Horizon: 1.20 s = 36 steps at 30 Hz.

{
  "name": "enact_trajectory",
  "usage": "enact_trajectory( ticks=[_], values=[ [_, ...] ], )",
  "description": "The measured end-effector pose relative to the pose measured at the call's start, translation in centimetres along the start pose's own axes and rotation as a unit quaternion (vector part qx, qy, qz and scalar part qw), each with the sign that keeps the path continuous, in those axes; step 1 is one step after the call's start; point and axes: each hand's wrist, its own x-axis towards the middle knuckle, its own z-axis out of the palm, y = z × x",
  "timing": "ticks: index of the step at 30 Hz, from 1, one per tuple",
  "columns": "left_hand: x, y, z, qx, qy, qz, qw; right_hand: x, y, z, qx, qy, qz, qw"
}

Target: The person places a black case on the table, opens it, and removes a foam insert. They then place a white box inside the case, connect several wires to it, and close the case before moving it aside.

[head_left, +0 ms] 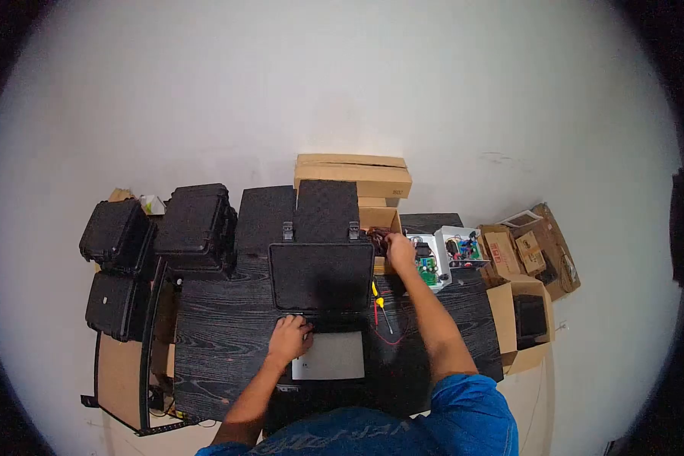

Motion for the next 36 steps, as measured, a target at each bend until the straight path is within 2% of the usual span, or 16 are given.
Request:
enact_trajectory(
  ticks=[4, 7, 10, 13, 15, 17, 18, 19, 21, 24, 27, 30, 33, 34, 36],
  values=[
    [-0.1, 0.0, -0.3, 0.009, -0.018, 0.002, 1.000, -0.3, 0.7, -3.3, 0.099, 0.105, -0.040, 0.989],
    [-0.1, -0.2, -0.3, -0.006, -0.015, 0.002, 1.000, -1.6, -0.3, -7.3, 0.159, 0.235, -0.018, 0.959],
    [-0.1, -0.4, -0.5, -0.047, -0.010, -0.003, 0.999, -4.2, -2.1, -12.3, 0.316, 0.208, 0.093, 0.921],
    [0.1, 0.4, -1.2, -0.103, 0.028, -0.009, 0.994, -6.9, -1.6, -12.8, 0.467, 0.216, 0.096, 0.852],
    [0.6, 1.6, -1.9, -0.140, 0.067, -0.013, 0.988, -9.4, -1.5, -13.0, 0.498, 0.157, 0.094, 0.848],
    [1.5, 2.4, -2.2, -0.256, 0.069, -0.064, 0.962, -12.2, -2.8, -13.4, 0.534, 0.095, 0.105, 0.833],
    [1.9, 2.8, -2.4, -0.313, 0.070, -0.090, 0.943, -13.7, -4.4, -13.7, 0.565, 0.077, 0.114, 0.814],
    [2.2, 3.0, -2.2, -0.448, 0.058, -0.127, 0.883, -15.2, -4.9, -13.1, 0.577, 0.035, 0.134, 0.805],
    [2.7, 3.0, -1.8, -0.683, 0.035, -0.191, 0.704, -17.9, -6.3, -12.1, 0.592, -0.035, 0.131, 0.794],
    [2.7, 3.4, -4.3, -0.776, -0.007, -0.206, 0.596, -21.4, -7.2, -9.5, 0.579, -0.114, 0.107, 0.800],
    [2.4, 2.0, -3.3, -0.723, -0.051, -0.196, 0.660, -23.2, -7.9, -7.8, 0.537, -0.180, 0.074, 0.821],
    [1.9, 1.5, -3.2, -0.596, -0.099, -0.194, 0.773, -22.9, -8.5, -7.8, 0.311, -0.167, -0.094, 0.931],
    [1.7, 2.0, -4.2, -0.518, -0.083, -0.149, 0.838, -22.2, -10.6, -8.0, 0.286, -0.192, -0.165, 0.924],
    [1.7, 1.8, -4.3, -0.510, -0.088, -0.147, 0.843, -22.1, -10.9, -7.6, 0.222, -0.239, -0.177, 0.929],
    [1.9, 1.0, -4.5, -0.493, -0.096, -0.141, 0.853, -21.9, -10.9, -6.0, 0.203, -0.270, -0.195, 0.921]
  ],
)
